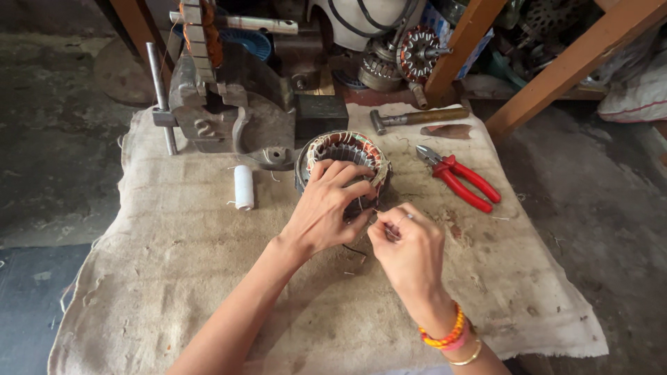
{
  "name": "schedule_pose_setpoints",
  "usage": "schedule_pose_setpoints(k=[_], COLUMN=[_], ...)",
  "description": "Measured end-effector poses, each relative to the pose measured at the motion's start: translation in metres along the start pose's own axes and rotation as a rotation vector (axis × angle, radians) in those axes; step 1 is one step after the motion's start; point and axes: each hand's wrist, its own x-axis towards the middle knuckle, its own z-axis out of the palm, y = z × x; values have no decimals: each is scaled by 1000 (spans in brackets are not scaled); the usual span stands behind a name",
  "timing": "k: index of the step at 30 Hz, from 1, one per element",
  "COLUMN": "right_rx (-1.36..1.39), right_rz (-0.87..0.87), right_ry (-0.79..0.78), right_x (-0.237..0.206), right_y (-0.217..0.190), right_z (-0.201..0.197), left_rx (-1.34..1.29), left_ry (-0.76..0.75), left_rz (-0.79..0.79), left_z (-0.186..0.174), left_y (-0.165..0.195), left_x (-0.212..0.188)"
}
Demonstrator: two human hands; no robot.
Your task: The person ties the wire ends of a motor stator winding using white thread, pulling the thread tight around the coil slots and occasionally using pliers to grip and trim the wire. They rotate the stator to reach different sections and continue binding the windings by hand.
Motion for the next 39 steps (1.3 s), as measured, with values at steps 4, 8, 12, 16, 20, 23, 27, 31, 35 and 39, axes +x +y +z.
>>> schedule_pose_setpoints(k=[4,8,12,16,20,23,27,31,35,39], right_rx=[-107,-59,-88,-130,-239,-303,-313,-297,-218,-212], right_rz=[-127,15,8,-55,-139,-185,-218,-206,-203,-301], right_ry=[23,-40,-34,-49,-92,-131,-139,-98,-159,-273], right_x=[-4,-5,-6,-4,-1,-2,-1,0,3,4], right_y=[2,5,7,11,16,18,22,27,33,36], right_z=[8,6,5,8,13,15,16,13,3,-4], left_rx=[-7,-54,-56,-115,-148,-138,-91,-80,-15,-70], left_ry=[20,34,52,-80,-86,-71,-164,-259,-507,-652], left_rz=[-17,-37,-42,-165,-136,-57,-90,-255,-342,-261], left_z=[2,4,4,-4,-14,-21,-22,-13,3,8], left_y=[-1,-2,-1,0,1,-2,-9,-25,-51,-73], left_x=[0,0,1,3,8,8,6,14,48,66])
